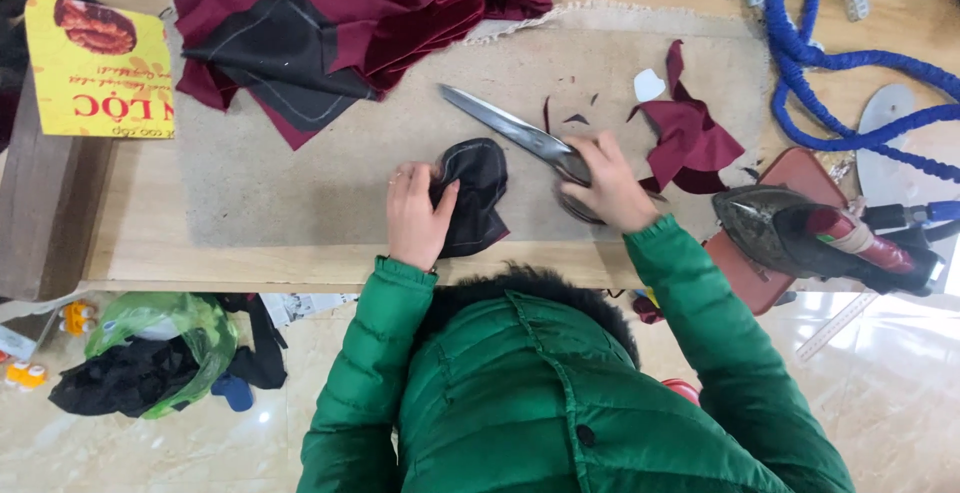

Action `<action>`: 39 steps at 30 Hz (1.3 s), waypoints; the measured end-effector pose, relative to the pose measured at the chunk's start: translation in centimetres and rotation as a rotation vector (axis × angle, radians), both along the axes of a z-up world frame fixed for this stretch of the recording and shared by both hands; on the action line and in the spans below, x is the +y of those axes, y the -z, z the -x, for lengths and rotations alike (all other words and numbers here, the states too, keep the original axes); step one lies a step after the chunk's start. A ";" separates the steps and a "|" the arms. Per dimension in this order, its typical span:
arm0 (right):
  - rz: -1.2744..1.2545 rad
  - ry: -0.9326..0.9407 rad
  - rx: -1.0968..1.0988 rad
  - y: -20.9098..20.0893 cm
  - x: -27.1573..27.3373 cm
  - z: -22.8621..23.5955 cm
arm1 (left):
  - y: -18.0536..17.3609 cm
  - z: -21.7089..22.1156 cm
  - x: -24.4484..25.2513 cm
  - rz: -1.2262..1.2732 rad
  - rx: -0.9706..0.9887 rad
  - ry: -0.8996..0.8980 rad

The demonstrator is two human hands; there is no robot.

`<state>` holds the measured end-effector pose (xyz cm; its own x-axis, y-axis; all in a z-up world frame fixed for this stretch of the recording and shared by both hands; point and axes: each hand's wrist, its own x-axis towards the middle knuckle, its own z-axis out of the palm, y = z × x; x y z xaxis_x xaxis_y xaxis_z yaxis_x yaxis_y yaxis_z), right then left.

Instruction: The person cuts a black fabric piece with scissors, then irons it on a worktable. They then place a maroon fabric piece on top of the black one and cut the maroon fabric to match the shape of the black piece.

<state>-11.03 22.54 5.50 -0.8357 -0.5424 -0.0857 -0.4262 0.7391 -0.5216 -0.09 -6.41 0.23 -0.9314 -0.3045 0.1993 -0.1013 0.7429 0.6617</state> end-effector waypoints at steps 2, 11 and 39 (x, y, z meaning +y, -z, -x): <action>0.064 -0.044 0.010 0.8 -1.0 1.5 | -2.7 -0.2 0.7 -0.218 -0.124 -0.032; -0.004 -0.007 0.272 -0.8 2.4 4.6 | -8.5 0.4 3.4 -0.889 -0.028 0.009; 0.171 0.373 -0.055 4.5 10.2 18.4 | -11.5 1.1 2.6 -1.392 0.385 -0.563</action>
